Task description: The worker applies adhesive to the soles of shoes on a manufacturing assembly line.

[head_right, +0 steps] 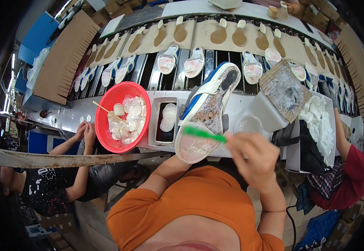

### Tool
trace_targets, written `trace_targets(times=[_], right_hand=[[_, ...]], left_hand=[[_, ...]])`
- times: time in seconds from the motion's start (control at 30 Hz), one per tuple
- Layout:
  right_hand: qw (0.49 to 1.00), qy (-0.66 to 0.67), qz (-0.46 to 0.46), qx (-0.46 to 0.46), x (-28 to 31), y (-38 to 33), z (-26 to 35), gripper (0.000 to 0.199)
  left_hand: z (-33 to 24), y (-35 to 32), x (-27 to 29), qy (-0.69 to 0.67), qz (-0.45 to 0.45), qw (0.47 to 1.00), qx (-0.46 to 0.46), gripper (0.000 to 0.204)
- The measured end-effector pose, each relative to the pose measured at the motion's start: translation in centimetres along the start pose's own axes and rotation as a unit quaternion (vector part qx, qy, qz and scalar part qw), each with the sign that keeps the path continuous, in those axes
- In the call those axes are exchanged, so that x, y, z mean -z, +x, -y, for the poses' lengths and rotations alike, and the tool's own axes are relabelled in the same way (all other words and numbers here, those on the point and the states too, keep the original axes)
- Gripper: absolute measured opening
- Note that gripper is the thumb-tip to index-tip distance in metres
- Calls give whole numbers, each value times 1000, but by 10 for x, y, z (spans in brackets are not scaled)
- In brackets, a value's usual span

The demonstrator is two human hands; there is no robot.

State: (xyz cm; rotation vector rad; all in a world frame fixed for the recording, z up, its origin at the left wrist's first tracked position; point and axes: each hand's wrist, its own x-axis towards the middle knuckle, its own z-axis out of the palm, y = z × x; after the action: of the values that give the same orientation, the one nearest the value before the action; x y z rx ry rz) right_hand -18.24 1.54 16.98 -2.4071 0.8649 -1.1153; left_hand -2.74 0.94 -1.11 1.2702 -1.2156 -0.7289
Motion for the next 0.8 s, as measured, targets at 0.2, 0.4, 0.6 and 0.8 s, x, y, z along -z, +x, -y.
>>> trace_targets(times=[0.2, 0.4, 0.6, 0.8], right_hand=[[999, -44, 7, 26, -7, -6, 5, 28], [992, 72, -63, -83, -8, 7, -13, 20], [980, 190, 14, -56, -15, -8, 0, 16], [991, 70, -62, -93, -23, -4, -13, 18]], left_hand=[[3, 1, 0, 0, 0, 1000, -2, 48], [6, 2, 3, -4, 2, 1000, -1, 47], [13, 7, 1, -8, -4, 1000, -2, 47], [25, 13, -8, -16, -7, 1000, -9, 47]])
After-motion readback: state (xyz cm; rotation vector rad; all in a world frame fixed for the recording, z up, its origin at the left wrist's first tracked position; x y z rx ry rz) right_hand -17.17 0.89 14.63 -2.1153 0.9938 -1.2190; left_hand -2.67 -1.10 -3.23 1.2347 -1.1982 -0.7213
